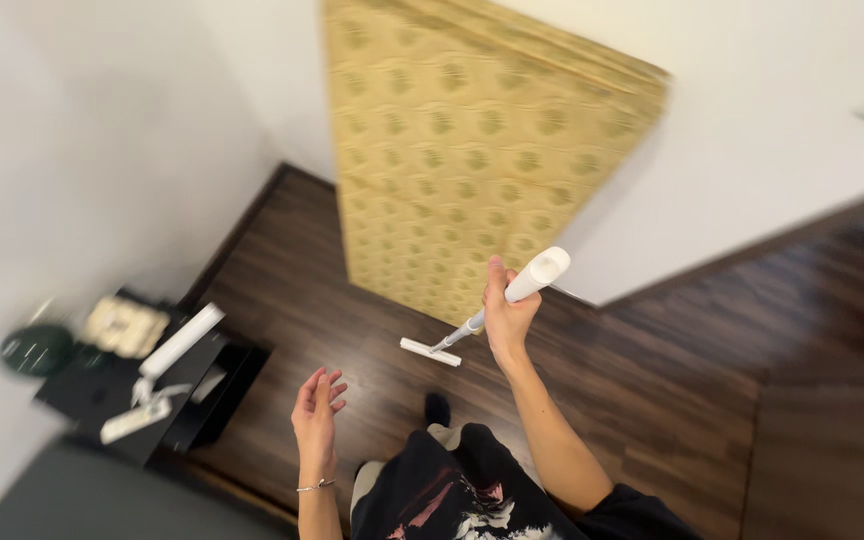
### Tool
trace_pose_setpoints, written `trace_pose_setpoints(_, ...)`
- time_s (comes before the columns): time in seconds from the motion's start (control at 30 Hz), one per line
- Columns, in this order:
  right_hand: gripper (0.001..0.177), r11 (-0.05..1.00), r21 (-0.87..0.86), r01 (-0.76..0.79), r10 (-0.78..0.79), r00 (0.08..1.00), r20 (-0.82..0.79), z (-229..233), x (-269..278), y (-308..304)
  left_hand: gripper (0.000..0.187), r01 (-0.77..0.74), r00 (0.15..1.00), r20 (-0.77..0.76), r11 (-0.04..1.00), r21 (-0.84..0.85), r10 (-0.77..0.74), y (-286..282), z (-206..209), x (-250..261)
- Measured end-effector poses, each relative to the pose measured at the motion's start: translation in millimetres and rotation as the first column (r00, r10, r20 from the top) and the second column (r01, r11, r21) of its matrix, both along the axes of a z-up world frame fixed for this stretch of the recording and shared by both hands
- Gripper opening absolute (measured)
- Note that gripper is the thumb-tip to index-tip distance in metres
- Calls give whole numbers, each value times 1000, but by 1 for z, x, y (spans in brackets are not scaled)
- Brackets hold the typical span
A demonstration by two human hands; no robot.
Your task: The person uses a lint roller to clean a gray bedsheet, rolling it across the surface repeatedly. They then adjust the sheet by hand and remove a used sheet from the lint roller.
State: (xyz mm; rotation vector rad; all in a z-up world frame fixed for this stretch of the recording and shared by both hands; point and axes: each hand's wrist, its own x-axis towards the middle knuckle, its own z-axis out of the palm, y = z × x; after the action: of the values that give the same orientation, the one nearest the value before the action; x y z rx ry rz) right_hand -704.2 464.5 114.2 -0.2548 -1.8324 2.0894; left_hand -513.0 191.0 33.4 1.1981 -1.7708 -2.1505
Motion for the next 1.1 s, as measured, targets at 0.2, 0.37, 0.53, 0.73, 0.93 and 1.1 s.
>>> trace_pose_setpoints(0.2, 57, 942, -106, 318, -319, 948, 10, 3, -49, 117, 48, 276, 959, 68, 961, 0, -276, 63, 2, -104)
trace_pose_setpoints(0.37, 52, 884, -99, 457, -455, 890, 40, 1, -80, 191, 48, 417, 908, -63, 909, 16, -415, 88, -11, -173)
trace_pose_setpoints(0.53, 52, 923, -88, 373, -374, 927, 6, -9, -111, 234, 49, 486, 874, -17, 873, 49, -486, 110, -19, -232)
trace_pose_setpoints(0.73, 49, 969, 157, 192, -210, 972, 109, -39, -156, 280, 49, 538, 843, -15, 841, 61, -538, 129, -17, -261)
trace_pose_setpoints(0.93, 33, 978, 160, -136, 79, 944, 320, -51, -226, 322, 49, 403, 915, 44, 915, -11, -402, 128, -27, -277)
trace_pose_setpoints(1.1, 29, 883, 211, -420, 322, 867, 379, -81, -295, 359, 49, 260, 966, 24, 965, -42, -259, 173, -45, -295)
